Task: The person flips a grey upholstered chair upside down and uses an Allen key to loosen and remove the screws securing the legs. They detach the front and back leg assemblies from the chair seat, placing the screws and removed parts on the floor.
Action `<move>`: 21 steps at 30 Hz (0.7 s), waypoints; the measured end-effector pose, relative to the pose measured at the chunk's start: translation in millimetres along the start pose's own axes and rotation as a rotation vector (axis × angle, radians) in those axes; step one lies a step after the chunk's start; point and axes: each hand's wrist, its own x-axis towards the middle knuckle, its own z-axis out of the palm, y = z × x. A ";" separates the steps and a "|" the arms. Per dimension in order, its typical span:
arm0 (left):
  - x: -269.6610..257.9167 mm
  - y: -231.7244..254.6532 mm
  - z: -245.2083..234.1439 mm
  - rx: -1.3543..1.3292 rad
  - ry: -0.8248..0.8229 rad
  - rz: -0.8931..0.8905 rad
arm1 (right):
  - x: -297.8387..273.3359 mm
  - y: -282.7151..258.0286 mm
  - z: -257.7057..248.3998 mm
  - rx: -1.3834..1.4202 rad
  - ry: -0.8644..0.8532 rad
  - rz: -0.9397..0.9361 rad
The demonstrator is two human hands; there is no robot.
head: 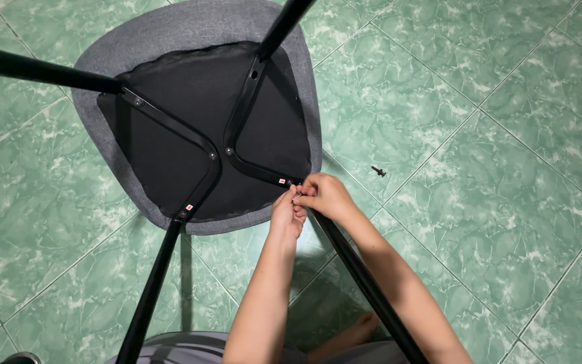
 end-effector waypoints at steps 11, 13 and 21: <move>-23.0 19.7 12.7 0.187 0.000 -0.063 | 3.1 9.6 18.3 0.034 -0.023 0.115; -26.6 26.0 15.5 0.308 0.050 -0.086 | 2.5 5.8 16.9 -0.031 0.027 0.020; -1.0 28.7 2.0 0.214 0.034 -0.186 | -1.9 -4.2 1.6 -0.183 0.102 -0.227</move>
